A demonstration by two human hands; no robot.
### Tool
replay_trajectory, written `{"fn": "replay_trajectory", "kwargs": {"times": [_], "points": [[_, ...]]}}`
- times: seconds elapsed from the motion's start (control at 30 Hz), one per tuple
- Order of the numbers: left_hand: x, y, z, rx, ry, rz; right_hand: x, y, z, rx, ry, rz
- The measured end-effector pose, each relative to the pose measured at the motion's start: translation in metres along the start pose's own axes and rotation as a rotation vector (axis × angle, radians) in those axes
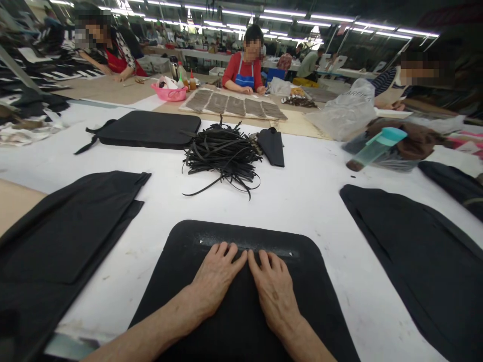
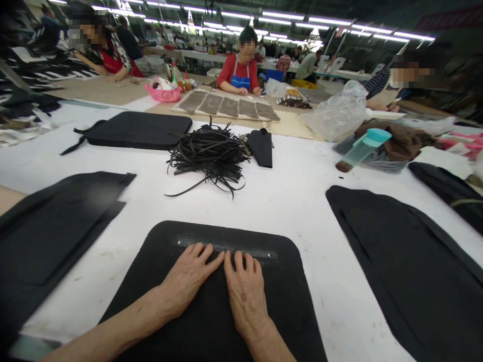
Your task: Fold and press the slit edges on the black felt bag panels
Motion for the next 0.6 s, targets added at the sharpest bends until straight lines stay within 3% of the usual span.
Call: {"fn": "replay_trajectory", "kwargs": {"times": [0.17, 0.4, 0.6], "points": [[0.005, 0.008, -0.008, -0.022, 0.014, 0.029, 0.01, 0.002, 0.008, -0.028, 0.016, 0.03], [0.041, 0.026, -0.062, -0.056, -0.064, 0.223, 0.048, 0.004, 0.046, 0.018, 0.149, 0.073], [0.052, 0.034, -0.088, -0.012, -0.169, 0.306, 0.058, 0.008, 0.057, 0.032, 0.179, 0.089]]}}
Point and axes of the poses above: each hand's wrist, its own x-axis away from the middle knuckle, its own y-axis out of the palm, z = x × y, the point moved 2 cm from there along -x, towards the middle knuckle, and after that the axes turned 10 degrees about -y, right-handed, at the moved point
